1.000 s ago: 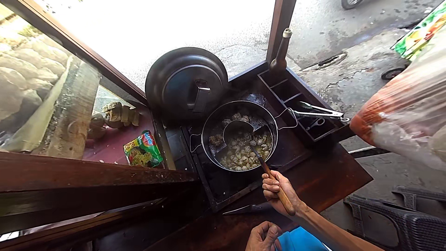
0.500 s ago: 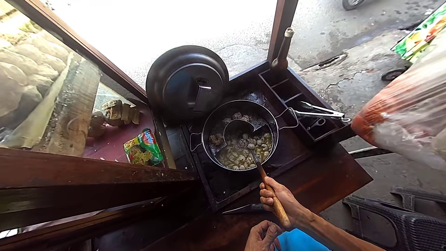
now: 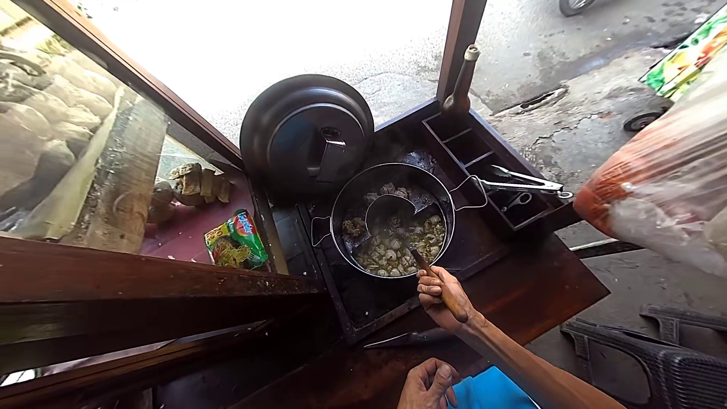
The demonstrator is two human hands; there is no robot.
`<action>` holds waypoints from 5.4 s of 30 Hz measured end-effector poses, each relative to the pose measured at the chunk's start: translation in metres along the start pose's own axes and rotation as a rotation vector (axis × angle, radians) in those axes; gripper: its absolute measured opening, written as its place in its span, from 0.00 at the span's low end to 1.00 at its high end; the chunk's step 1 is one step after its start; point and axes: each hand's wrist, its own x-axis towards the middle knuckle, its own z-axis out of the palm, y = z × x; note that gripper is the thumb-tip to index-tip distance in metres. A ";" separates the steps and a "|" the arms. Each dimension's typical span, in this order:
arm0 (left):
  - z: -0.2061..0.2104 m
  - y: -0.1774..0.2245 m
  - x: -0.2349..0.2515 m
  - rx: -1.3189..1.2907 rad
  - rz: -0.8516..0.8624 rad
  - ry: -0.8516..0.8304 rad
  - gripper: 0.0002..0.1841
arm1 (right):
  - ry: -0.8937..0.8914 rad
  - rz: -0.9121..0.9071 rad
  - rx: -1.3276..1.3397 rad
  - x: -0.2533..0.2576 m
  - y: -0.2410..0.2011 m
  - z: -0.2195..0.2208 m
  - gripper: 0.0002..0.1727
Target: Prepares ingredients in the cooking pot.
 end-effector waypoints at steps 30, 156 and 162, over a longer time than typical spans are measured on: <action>0.002 0.007 0.004 -0.016 -0.039 0.023 0.13 | 0.394 -0.174 -0.396 -0.038 0.049 0.044 0.24; -0.010 -0.009 -0.001 -0.025 0.034 0.021 0.17 | -0.127 0.502 -0.521 -0.091 -0.115 0.105 0.18; -0.010 -0.009 0.000 -0.028 0.045 0.011 0.18 | -0.226 0.494 -0.588 -0.125 -0.111 0.137 0.17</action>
